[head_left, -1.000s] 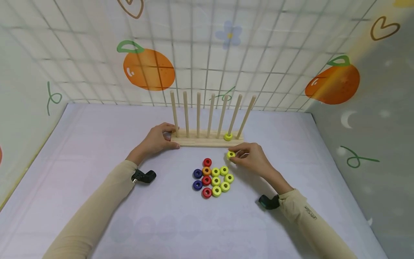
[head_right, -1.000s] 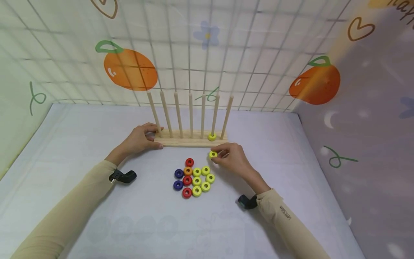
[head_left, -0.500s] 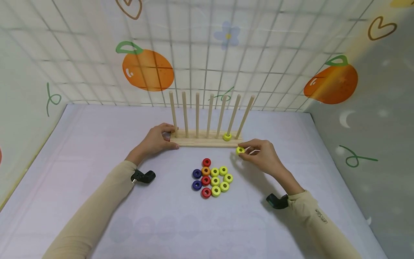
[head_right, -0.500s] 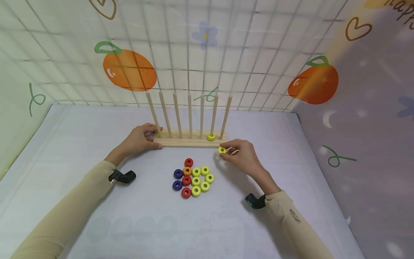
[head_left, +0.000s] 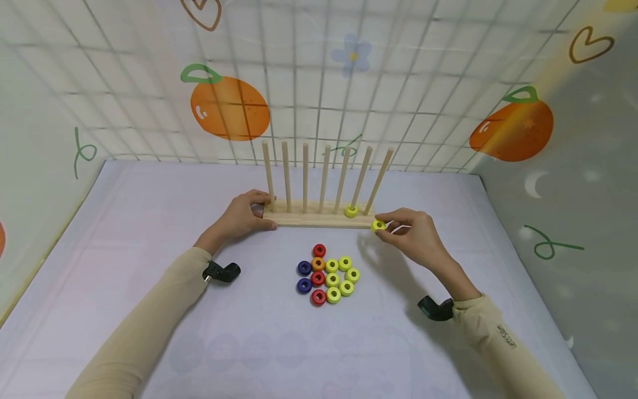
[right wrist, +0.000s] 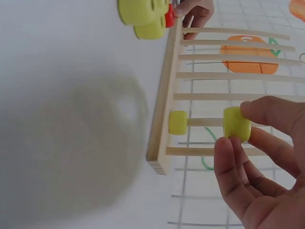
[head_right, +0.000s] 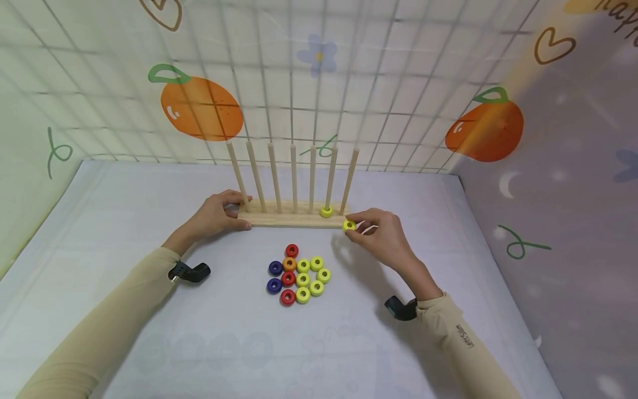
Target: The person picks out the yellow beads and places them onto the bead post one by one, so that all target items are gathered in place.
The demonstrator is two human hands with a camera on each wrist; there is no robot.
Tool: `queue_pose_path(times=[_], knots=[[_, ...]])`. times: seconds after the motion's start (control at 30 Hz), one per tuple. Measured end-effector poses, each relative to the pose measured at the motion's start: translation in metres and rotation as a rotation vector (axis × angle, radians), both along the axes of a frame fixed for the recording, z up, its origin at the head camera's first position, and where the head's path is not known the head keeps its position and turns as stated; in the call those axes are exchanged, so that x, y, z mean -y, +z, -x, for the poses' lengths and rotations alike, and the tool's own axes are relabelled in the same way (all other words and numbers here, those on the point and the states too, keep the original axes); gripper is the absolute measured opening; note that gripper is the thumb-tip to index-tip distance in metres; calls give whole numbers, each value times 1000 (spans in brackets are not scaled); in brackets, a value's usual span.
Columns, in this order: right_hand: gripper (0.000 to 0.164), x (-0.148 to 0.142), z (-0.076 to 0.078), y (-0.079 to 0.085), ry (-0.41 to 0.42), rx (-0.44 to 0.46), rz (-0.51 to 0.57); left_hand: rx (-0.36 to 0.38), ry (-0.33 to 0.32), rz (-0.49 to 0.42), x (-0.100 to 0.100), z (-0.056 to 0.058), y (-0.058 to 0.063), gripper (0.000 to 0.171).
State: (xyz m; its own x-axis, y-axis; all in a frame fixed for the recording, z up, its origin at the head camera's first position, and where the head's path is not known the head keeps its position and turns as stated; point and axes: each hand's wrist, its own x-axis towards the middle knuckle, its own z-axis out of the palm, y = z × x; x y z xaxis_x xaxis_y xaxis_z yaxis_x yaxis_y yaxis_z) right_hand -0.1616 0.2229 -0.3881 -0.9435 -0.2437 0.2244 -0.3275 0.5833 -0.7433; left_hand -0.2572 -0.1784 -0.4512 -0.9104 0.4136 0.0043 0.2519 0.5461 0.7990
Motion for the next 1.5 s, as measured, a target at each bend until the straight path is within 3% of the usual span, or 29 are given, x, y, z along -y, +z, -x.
queue_pose_path(times=[0.5, 0.87, 1.5], knots=[[30, -1, -1, 21, 27, -99, 4, -3, 5, 22, -1, -1, 1, 73], [31, 3, -2, 39, 42, -123, 51, 9, 6, 22, -1, -1, 0, 76], [32, 6, 0, 67, 69, -229, 21, 11, -2, 20, 0, 0, 1, 76]])
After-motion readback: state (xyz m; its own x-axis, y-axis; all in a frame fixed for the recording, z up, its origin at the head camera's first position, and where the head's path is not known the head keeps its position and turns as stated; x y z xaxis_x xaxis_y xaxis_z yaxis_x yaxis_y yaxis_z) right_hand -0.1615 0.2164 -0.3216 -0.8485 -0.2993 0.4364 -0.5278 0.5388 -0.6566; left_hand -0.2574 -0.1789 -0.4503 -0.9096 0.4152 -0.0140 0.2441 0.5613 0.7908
